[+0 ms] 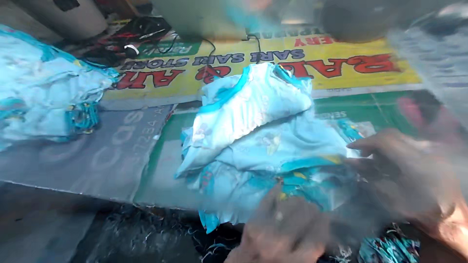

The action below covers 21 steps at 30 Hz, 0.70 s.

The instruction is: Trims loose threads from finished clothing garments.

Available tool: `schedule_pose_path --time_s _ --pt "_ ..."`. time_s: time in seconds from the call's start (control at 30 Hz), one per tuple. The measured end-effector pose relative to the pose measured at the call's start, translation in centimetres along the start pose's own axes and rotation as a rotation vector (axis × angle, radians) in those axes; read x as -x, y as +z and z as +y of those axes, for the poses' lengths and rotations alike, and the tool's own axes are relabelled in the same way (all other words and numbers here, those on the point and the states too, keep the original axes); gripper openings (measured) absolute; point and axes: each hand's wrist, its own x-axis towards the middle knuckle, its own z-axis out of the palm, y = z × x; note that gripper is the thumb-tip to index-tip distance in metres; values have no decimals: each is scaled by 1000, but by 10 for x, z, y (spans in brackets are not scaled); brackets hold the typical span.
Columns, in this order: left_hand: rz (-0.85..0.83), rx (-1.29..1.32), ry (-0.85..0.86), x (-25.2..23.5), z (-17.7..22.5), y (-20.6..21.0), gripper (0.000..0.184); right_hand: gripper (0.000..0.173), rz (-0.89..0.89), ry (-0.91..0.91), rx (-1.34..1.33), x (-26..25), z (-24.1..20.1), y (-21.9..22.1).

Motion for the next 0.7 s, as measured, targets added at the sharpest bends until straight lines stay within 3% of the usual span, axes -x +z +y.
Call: schedule_pose_path --time_s 0.17,0.3,0.37,0.4,0.47,0.53,0.6,0.7 --pt "137 -127 -282 29 -31 -14 24 20 -154 -436 22 -34 -43 22" --pt "281 2 -249 25 -23 -12 20 15 -210 -585 107 -68 -46 52" --pt "233 401 -262 14 -2 -4 21 9 -268 -535 -32 -89 -41 47" --pt "173 717 -352 4 9 -1 24 12 -295 -505 -104 -99 -42 42" --pt "144 1367 -634 -22 18 5 31 19 -305 -475 -178 -116 -45 35" --pt "265 1818 -908 -46 8 10 31 19 -291 -465 -160 -124 -49 29" --pt "453 2038 -1090 -63 -4 11 30 21 -270 -464 -113 -127 -51 24" --pt "615 2163 -1097 -62 -17 9 42 19 -237 -453 -85 -120 -49 18"
